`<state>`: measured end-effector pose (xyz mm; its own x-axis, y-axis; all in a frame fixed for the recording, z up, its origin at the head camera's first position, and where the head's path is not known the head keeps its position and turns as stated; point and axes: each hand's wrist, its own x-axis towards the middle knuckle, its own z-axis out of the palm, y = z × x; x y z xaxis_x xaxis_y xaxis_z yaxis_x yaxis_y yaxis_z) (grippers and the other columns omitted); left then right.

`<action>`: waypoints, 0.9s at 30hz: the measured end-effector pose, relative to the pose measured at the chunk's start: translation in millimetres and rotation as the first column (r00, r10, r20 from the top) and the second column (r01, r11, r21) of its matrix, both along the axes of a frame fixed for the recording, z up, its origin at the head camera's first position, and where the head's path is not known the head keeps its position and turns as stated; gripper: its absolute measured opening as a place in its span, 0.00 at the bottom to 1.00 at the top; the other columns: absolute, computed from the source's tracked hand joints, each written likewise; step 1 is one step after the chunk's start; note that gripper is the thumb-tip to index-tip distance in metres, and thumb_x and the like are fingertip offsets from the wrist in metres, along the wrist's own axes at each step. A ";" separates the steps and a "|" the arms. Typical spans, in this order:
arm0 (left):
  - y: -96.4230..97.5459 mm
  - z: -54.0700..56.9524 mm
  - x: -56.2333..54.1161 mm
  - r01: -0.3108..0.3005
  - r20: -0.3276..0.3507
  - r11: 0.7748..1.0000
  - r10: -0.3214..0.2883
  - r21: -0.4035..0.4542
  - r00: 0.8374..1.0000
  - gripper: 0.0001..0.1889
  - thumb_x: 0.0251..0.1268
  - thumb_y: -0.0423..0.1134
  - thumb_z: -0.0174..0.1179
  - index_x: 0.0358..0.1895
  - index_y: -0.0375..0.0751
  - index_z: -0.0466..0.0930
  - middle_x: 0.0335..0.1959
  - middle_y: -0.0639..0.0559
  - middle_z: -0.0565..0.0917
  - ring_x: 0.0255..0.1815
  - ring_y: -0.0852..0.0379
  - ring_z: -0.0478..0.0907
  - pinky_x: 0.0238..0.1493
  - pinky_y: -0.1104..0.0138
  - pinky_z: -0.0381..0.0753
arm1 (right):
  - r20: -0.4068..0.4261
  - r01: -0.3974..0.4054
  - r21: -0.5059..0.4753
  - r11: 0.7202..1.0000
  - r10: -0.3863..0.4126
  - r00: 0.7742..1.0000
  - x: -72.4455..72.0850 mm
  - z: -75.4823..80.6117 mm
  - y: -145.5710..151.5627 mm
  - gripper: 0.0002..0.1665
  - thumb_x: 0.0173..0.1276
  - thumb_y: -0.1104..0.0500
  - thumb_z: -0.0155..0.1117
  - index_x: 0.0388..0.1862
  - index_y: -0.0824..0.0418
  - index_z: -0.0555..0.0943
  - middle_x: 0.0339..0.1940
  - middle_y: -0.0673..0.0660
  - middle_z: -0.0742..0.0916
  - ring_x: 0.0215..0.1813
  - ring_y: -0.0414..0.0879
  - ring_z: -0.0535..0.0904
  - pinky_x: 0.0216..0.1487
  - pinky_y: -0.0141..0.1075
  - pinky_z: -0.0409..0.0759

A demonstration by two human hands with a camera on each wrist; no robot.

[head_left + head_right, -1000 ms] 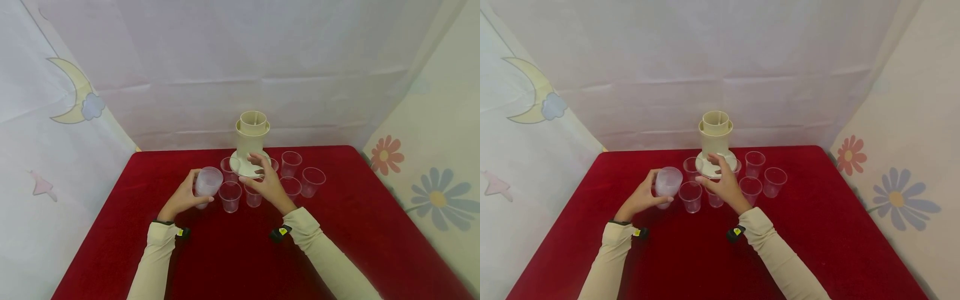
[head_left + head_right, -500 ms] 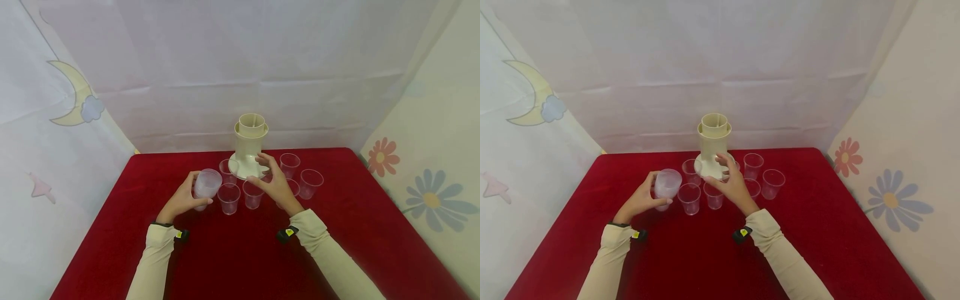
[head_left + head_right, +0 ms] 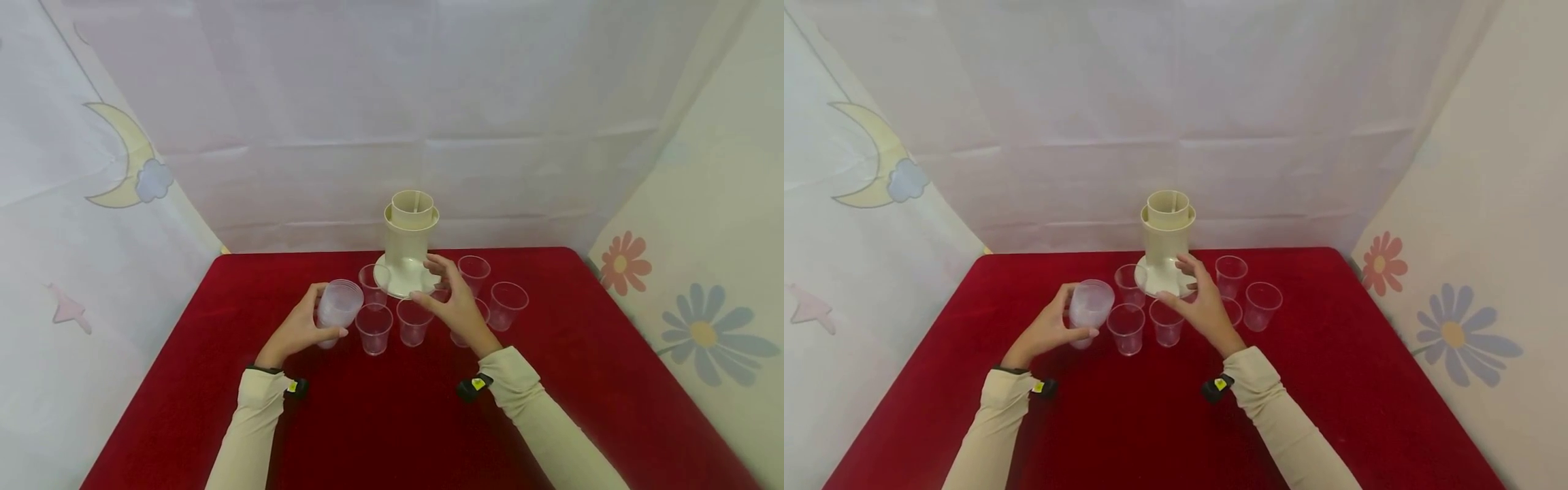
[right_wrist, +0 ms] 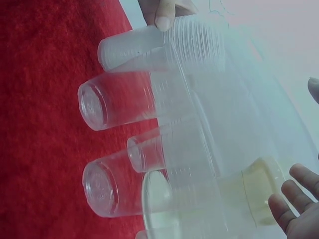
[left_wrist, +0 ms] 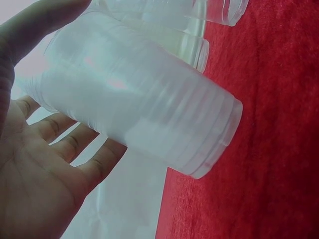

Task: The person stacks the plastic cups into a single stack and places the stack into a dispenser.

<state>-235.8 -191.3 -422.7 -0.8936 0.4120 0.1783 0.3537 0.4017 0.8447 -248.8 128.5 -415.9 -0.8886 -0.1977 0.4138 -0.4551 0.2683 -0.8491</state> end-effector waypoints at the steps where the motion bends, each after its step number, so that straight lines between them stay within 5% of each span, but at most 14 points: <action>1: 0.0 -0.3 -0.3 0.000 0.000 1.000 0.000 -0.001 1.000 0.44 0.50 0.33 0.74 0.69 0.37 0.57 0.62 0.36 0.70 0.58 0.38 0.74 0.56 0.44 0.78 | -0.004 0.002 0.004 1.000 -0.002 1.000 -0.2 0.0 1.5 0.45 0.61 0.57 0.74 0.74 0.55 0.64 0.69 0.60 0.75 0.67 0.64 0.68 0.60 0.57 0.70; 7: 0.2 1.9 0.0 -0.009 0.009 1.000 0.009 -0.012 1.000 0.44 0.50 0.33 0.74 0.69 0.38 0.56 0.63 0.36 0.70 0.58 0.37 0.73 0.56 0.43 0.78 | 0.017 0.024 0.041 0.999 -0.024 1.000 5.7 8.3 9.8 0.43 0.63 0.59 0.73 0.74 0.56 0.63 0.70 0.61 0.74 0.64 0.59 0.72 0.58 0.47 0.74; 13: 0.8 3.1 -0.4 -0.007 0.002 1.000 0.007 -0.017 1.000 0.44 0.50 0.33 0.75 0.69 0.36 0.57 0.62 0.35 0.71 0.58 0.37 0.74 0.57 0.43 0.78 | -0.002 0.047 0.032 0.998 -0.047 0.999 -1.5 -3.4 21.3 0.43 0.63 0.60 0.74 0.74 0.55 0.64 0.69 0.57 0.75 0.66 0.51 0.71 0.59 0.51 0.72; 27: 1.2 0.3 0.4 -0.009 0.005 1.000 0.009 -0.010 1.000 0.43 0.51 0.33 0.74 0.69 0.36 0.57 0.62 0.36 0.71 0.57 0.38 0.73 0.56 0.44 0.78 | 0.020 0.079 0.031 0.996 -0.080 0.997 1.1 -7.8 35.1 0.43 0.63 0.59 0.74 0.74 0.54 0.64 0.70 0.59 0.75 0.67 0.54 0.71 0.63 0.60 0.71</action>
<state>-235.4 -190.1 -422.4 -0.8980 0.4060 0.1695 0.3459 0.4135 0.8422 -247.7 163.6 -423.7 -0.9107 -0.1381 0.3892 -0.4128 0.3290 -0.8493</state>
